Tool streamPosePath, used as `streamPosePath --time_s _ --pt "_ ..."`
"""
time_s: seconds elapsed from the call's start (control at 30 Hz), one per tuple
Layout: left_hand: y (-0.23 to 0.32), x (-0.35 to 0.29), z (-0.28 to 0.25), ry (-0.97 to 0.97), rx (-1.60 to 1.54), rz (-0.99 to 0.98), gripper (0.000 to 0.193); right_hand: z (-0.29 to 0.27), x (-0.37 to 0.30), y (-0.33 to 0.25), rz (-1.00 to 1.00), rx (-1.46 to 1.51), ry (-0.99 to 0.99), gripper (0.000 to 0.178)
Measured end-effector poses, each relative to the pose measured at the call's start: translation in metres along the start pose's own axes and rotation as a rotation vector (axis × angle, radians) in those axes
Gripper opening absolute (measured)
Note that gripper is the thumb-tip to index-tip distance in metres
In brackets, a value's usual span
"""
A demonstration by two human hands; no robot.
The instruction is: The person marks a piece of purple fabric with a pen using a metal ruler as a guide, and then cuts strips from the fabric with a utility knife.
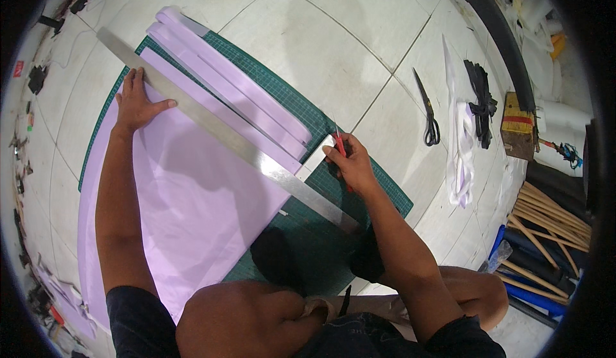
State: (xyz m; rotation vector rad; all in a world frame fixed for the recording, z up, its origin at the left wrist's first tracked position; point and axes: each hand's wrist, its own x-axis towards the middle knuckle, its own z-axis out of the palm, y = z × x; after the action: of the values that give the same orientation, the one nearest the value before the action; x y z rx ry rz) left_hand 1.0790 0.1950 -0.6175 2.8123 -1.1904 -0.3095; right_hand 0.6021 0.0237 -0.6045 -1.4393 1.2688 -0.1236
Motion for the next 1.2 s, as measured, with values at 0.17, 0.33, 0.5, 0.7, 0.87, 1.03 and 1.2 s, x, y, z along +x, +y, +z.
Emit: streamPosePath --time_s 0.17,0.33,0.5,0.7,0.87,1.03,1.2 --pt "-0.006 0.001 0.005 0.022 -0.03 0.021 0.134 0.0 0.003 0.004 -0.041 0.004 -0.025 0.045" --pt "-0.003 0.001 0.008 0.03 -0.052 0.033 0.134 -0.001 0.003 0.008 -0.047 0.081 -0.006 0.038" --pt "-0.003 0.001 0.008 0.022 -0.057 0.032 0.135 -0.002 0.002 0.003 -0.015 0.08 -0.012 0.039" --pt "-0.015 0.002 0.019 0.019 0.009 0.001 0.13 0.002 0.004 -0.002 0.003 0.107 0.043 0.039" --pt "0.005 0.017 0.032 0.282 0.01 -0.041 0.054 -0.006 0.007 -0.056 -0.043 0.29 0.214 0.038" --pt "-0.005 0.006 0.04 0.535 -0.159 -0.014 0.044 0.057 0.058 -0.143 -0.169 0.291 0.088 0.039" --pt "-0.003 0.0 0.037 0.508 -0.308 -0.042 0.041 0.152 0.139 -0.227 -0.361 0.199 -0.101 0.041"
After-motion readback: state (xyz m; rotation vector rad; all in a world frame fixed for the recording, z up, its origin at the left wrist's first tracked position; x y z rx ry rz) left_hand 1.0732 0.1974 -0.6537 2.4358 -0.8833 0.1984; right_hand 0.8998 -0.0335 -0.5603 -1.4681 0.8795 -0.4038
